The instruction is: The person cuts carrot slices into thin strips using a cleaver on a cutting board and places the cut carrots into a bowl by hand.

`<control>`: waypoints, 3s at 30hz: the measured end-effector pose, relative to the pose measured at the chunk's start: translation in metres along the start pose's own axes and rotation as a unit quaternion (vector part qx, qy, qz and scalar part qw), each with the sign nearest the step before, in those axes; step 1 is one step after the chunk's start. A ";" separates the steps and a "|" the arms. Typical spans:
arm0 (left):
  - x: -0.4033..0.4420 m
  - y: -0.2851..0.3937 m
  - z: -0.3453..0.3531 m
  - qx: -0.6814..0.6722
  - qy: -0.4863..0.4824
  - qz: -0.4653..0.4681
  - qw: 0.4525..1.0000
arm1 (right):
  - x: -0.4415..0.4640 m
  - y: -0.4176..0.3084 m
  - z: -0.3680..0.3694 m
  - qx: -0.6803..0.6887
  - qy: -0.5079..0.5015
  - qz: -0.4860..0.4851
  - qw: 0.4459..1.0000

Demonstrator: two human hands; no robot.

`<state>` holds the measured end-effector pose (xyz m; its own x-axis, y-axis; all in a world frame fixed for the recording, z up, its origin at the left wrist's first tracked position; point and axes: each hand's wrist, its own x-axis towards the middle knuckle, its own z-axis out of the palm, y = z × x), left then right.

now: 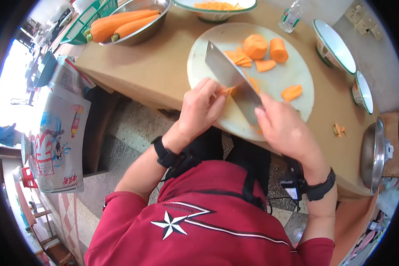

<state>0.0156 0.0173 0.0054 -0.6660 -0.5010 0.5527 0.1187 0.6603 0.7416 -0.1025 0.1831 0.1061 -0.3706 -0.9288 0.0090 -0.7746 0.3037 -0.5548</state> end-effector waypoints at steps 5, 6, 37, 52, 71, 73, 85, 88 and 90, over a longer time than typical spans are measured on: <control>0.001 -0.001 0.002 -0.031 0.010 -0.038 0.999 | 0.002 0.002 -0.002 0.004 -0.002 -0.003 1.000; 0.002 -0.002 0.003 -0.028 0.013 -0.023 0.999 | -0.002 -0.001 -0.005 0.025 -0.018 0.039 0.999; 0.000 0.000 0.001 0.011 0.004 -0.002 1.000 | -0.014 -0.016 -0.011 0.026 -0.016 0.034 0.999; 0.000 0.002 0.001 -0.025 0.019 -0.012 0.999 | -0.017 -0.011 -0.009 0.008 0.000 0.045 0.999; -0.001 0.001 0.000 -0.020 0.017 -0.028 0.999 | -0.031 -0.019 -0.017 0.039 0.031 0.028 0.998; -0.001 0.001 0.000 -0.013 0.014 -0.029 0.999 | -0.029 -0.021 -0.019 0.038 0.012 0.040 0.998; -0.002 0.001 0.000 0.002 0.013 -0.002 1.000 | 0.015 -0.009 0.003 -0.032 -0.041 0.005 0.999; -0.003 0.003 -0.001 -0.020 0.014 -0.025 0.999 | 0.018 -0.004 0.004 -0.011 -0.027 0.024 0.999; -0.003 0.004 -0.001 -0.022 0.014 -0.022 0.999 | 0.014 -0.001 0.001 0.009 -0.027 0.035 0.999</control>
<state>0.0191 0.0212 0.0075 -0.6506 -0.5451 0.5287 0.1216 0.6124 0.7811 -0.1069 0.1694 0.1059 -0.3949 -0.9156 -0.0758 -0.7379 0.3653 -0.5675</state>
